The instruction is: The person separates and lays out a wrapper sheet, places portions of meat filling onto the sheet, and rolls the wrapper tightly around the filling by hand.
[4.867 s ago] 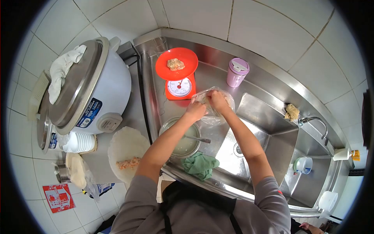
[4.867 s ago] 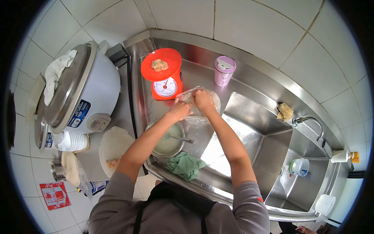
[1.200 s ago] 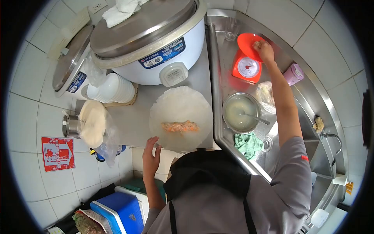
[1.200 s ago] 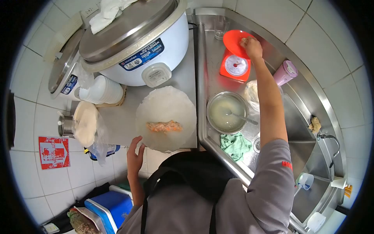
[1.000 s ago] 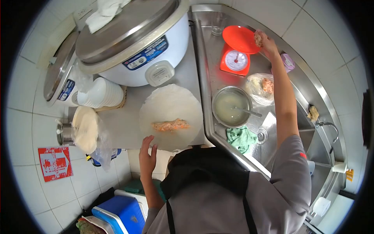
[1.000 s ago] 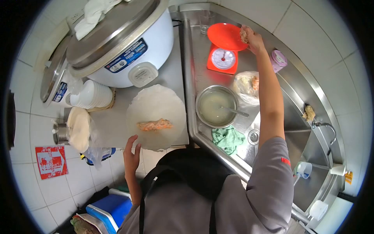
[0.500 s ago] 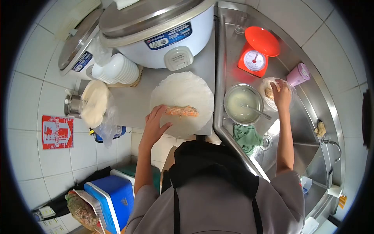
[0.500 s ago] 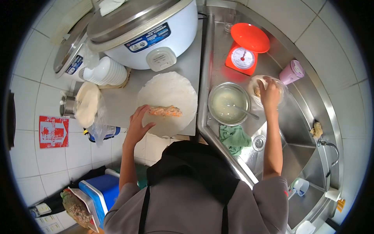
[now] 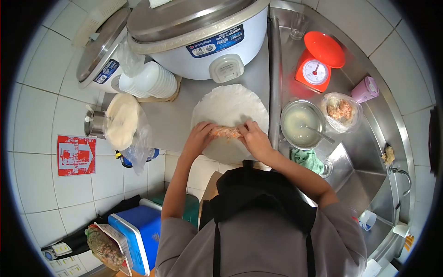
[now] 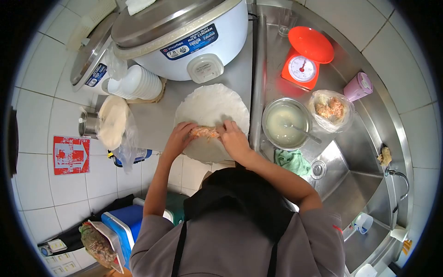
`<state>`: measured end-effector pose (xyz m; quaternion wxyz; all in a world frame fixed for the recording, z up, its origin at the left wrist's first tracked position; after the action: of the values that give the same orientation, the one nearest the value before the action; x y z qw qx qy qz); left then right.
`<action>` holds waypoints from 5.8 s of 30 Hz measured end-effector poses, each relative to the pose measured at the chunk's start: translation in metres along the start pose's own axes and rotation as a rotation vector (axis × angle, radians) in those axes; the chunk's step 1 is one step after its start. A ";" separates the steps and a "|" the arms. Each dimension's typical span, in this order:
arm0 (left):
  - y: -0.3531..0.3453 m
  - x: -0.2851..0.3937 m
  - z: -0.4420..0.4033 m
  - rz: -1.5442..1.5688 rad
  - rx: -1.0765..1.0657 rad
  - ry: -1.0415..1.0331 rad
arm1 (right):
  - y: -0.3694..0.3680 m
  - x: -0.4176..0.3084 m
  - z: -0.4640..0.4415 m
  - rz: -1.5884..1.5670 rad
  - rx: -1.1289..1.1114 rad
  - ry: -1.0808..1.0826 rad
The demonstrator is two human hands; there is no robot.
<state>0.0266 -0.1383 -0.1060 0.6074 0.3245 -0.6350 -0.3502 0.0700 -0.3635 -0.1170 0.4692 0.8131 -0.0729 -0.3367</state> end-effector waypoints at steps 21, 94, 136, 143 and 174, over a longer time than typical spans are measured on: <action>-0.007 -0.036 -0.013 0.155 -0.100 -0.161 | -0.008 0.003 -0.001 -0.173 0.195 0.060; 0.021 -0.024 0.016 0.117 0.042 -0.019 | 0.165 0.137 0.075 -0.021 0.686 -0.590; -0.017 0.015 -0.022 0.094 -0.021 -0.194 | 0.016 -0.022 0.012 -0.163 0.211 -0.191; -0.004 -0.006 -0.018 0.174 -0.047 -0.158 | 0.009 -0.012 0.014 -0.190 0.204 -0.218; -0.028 0.046 -0.023 0.054 -0.062 -0.262 | 0.106 0.081 0.088 -0.490 0.790 -0.731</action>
<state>0.0468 -0.1936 -0.1043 0.5382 0.2398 -0.7062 -0.3926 0.0983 -0.5197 -0.0993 -0.0159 0.7506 -0.1599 -0.6409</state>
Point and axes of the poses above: each hand's wrist, its own z-axis away from the middle knuckle, its own y-axis out of the back of the hand, x = y × z, the point moved 1 cm from there along -z, towards the middle knuckle, and after that the axes turned 11 degrees about y, right-handed, at the moved point
